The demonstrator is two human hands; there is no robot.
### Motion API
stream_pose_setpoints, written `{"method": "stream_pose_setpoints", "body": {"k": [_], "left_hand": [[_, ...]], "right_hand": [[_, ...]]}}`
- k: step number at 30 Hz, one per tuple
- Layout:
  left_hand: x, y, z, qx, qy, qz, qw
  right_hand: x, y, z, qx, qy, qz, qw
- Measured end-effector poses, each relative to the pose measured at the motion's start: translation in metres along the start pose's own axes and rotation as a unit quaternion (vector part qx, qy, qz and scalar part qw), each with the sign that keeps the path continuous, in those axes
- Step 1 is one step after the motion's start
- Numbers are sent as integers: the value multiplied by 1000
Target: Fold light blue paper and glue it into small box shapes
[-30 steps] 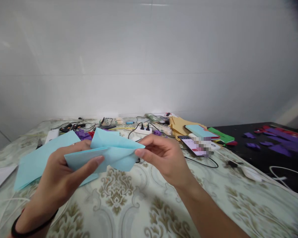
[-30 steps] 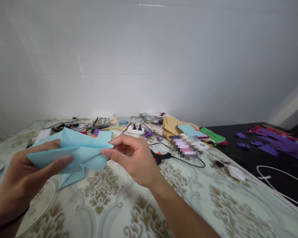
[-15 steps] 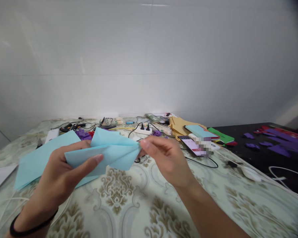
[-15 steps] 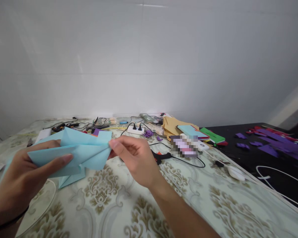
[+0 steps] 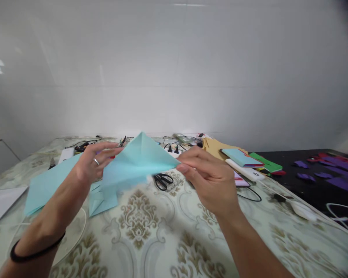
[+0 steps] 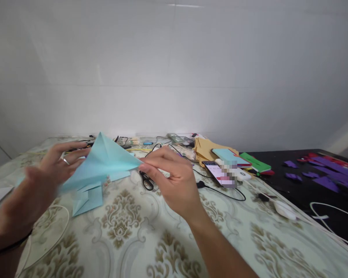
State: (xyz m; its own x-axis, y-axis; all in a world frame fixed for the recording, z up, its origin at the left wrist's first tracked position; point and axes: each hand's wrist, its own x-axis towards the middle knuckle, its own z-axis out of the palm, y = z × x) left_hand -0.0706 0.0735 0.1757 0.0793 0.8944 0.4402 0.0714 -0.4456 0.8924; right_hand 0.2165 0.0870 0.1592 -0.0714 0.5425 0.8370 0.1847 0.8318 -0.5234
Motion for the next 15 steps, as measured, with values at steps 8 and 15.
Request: {"method": "stream_pose_setpoints", "body": {"k": [8, 15], "left_hand": [[-16, 2, 2, -19, -115, -136, 984], [-13, 2, 10, 23, -11, -33, 999]], "right_hand": [[-2, 5, -2, 49, 46, 44, 997], [-2, 5, -6, 220, -70, 162, 959]]}}
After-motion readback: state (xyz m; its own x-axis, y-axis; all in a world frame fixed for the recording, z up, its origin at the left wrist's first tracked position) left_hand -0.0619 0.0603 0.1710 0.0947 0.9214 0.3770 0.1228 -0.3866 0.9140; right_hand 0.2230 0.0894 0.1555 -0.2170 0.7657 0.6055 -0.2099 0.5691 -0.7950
